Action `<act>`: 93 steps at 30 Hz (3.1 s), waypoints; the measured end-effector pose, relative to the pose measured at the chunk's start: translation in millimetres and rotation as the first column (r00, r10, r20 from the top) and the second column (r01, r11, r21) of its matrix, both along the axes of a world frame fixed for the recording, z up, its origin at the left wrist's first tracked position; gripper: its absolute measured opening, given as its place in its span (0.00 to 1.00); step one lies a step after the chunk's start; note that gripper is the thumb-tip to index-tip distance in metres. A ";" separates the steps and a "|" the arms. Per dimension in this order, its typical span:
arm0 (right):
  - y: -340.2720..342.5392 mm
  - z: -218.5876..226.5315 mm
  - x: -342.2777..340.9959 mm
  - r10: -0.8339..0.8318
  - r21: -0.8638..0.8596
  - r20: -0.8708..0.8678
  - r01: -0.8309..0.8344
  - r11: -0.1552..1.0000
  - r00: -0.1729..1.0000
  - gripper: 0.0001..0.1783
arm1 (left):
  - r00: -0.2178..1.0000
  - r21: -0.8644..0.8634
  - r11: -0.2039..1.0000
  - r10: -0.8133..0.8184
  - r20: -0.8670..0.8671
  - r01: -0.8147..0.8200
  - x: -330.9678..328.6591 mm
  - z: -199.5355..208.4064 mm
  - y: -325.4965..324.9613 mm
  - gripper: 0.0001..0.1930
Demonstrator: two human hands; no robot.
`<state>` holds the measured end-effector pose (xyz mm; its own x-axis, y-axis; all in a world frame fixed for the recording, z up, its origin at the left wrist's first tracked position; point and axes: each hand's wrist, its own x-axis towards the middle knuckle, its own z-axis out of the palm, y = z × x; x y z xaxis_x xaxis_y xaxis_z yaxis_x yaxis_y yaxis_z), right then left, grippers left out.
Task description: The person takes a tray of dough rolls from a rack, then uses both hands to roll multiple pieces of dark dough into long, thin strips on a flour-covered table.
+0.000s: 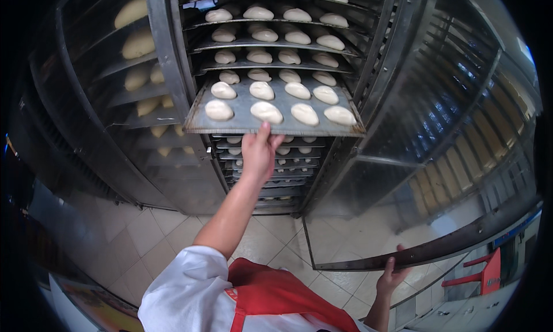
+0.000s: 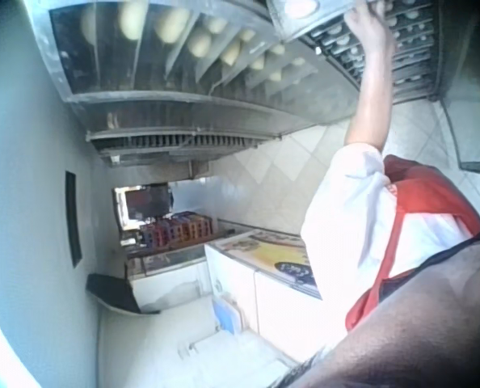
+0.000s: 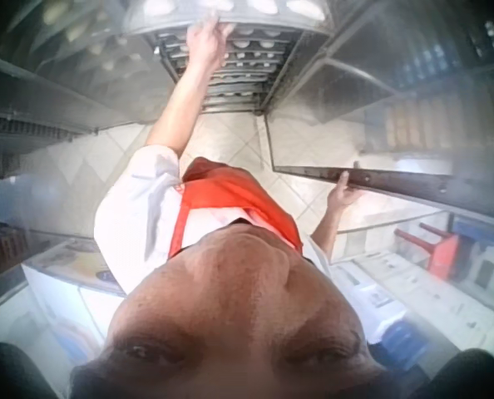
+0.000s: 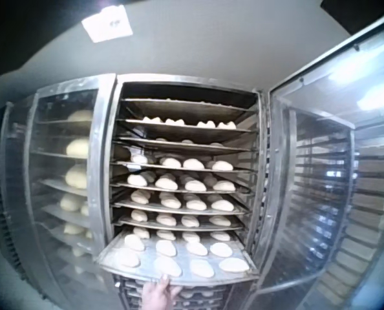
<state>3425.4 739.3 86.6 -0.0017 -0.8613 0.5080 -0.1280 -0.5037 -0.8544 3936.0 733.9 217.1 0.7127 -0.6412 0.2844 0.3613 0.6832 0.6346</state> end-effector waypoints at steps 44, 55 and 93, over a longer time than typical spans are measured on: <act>36.3 -68.7 677.3 0.535 0.697 0.079 -0.430 0.574 0.841 0.13 | 0.945 0.944 0.029 -0.003 0.328 -0.328 188.0 -415.0 542.7 0.16; 22.5 -52.7 645.2 0.627 0.516 -0.761 -0.431 0.740 0.165 0.25 | 0.755 0.972 0.232 -0.631 0.181 -0.039 160.0 -385.2 348.6 0.25; 80.1 -331.2 -598.2 -0.506 0.907 -0.421 0.333 -0.258 0.753 0.23 | -0.757 0.811 0.056 -0.402 -0.515 -0.582 -635.3 -487.4 -478.8 0.26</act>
<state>2827.2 819.4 -244.7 -0.5764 -0.1947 -0.7936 0.2205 0.8981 -0.3805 3300.7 255.2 -270.3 -0.2512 -0.0626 -0.9659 -0.8597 0.4730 0.1930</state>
